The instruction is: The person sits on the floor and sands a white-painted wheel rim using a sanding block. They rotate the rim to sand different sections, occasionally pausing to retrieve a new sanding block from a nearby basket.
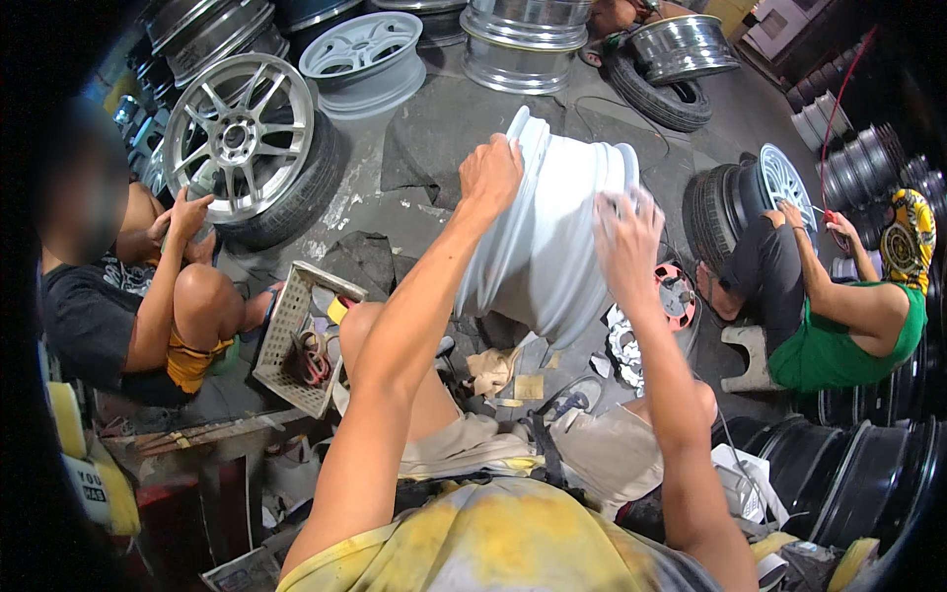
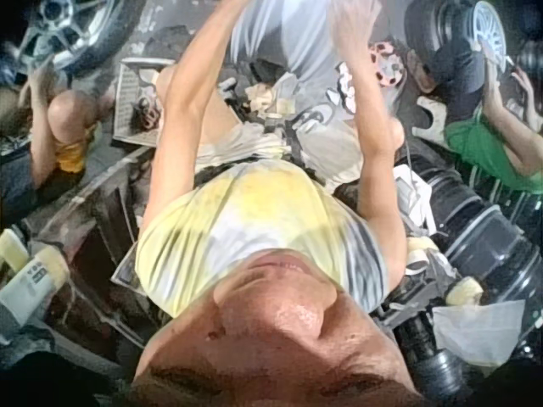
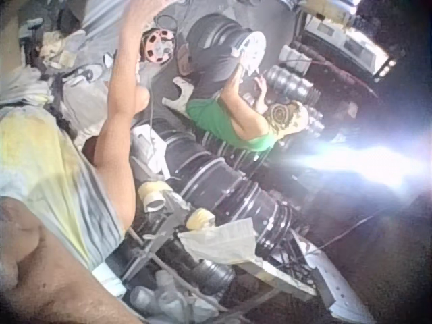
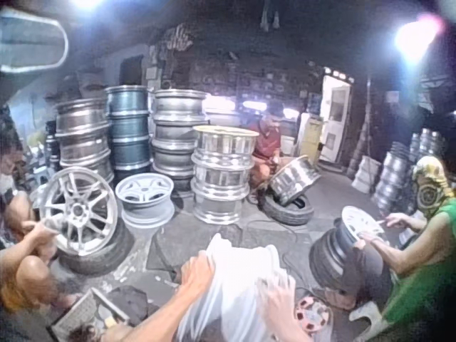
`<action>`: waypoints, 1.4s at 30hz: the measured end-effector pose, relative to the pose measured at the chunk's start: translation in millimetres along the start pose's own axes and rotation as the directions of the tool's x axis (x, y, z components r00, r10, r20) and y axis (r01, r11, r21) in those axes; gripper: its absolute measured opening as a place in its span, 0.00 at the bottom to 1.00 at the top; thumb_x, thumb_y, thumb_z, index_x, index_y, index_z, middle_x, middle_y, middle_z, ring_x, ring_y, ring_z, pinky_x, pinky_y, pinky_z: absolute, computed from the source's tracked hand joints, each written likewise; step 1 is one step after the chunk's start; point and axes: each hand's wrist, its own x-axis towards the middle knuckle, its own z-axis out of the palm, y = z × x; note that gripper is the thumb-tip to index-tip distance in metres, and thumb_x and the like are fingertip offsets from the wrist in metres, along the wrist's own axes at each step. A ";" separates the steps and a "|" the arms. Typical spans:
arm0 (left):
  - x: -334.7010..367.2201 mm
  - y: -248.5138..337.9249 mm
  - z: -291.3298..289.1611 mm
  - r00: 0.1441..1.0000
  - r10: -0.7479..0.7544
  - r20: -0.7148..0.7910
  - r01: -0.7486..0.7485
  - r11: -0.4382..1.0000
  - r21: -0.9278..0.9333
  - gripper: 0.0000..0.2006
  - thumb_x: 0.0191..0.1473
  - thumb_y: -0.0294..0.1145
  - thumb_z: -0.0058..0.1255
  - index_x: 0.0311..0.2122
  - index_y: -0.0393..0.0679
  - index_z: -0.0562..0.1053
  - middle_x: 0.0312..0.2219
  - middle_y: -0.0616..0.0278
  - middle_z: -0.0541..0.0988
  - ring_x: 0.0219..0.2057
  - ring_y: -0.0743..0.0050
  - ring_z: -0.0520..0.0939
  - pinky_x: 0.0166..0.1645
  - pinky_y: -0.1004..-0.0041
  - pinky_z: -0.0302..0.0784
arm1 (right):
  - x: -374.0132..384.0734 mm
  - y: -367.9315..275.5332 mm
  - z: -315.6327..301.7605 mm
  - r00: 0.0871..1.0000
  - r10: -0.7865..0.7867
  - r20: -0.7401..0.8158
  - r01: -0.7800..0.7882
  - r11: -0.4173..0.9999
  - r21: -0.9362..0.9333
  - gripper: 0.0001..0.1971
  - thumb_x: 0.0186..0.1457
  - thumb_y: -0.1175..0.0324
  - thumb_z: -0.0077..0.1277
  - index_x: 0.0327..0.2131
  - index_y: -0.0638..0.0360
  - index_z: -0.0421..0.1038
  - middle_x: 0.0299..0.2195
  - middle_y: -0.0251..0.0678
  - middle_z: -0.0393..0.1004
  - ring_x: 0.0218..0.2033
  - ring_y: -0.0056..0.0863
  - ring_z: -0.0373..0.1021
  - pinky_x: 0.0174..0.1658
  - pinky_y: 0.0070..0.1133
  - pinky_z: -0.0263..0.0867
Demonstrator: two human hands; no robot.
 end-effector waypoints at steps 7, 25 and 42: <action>3.1 -0.3 -1.9 1.000 -0.010 0.023 0.009 1.000 0.022 0.19 0.64 0.42 0.42 0.36 0.34 0.75 0.30 0.37 0.81 0.35 0.33 0.82 0.41 0.45 0.76 | 15.6 -9.7 4.9 0.972 -0.053 0.228 0.092 0.982 -0.164 0.10 0.50 0.69 0.52 0.31 0.62 0.80 0.48 0.40 0.71 0.58 0.42 0.60 0.56 0.39 0.56; 11.2 3.7 -1.3 0.998 -0.028 0.050 0.028 1.000 -0.006 0.20 0.64 0.45 0.40 0.37 0.36 0.75 0.31 0.37 0.81 0.37 0.33 0.82 0.44 0.45 0.75 | 57.0 22.6 33.3 0.981 0.130 0.146 -0.113 0.987 -0.117 0.13 0.54 0.66 0.52 0.40 0.59 0.78 0.47 0.41 0.73 0.53 0.42 0.63 0.50 0.39 0.59; -6.1 -12.7 -8.8 0.999 -0.033 0.018 0.033 0.999 0.017 0.20 0.65 0.46 0.39 0.36 0.36 0.72 0.31 0.35 0.80 0.37 0.30 0.80 0.42 0.42 0.72 | -43.2 -24.7 -7.0 0.975 0.186 -0.122 -0.157 0.963 0.219 0.12 0.60 0.62 0.52 0.41 0.54 0.81 0.41 0.34 0.77 0.55 0.40 0.65 0.53 0.36 0.57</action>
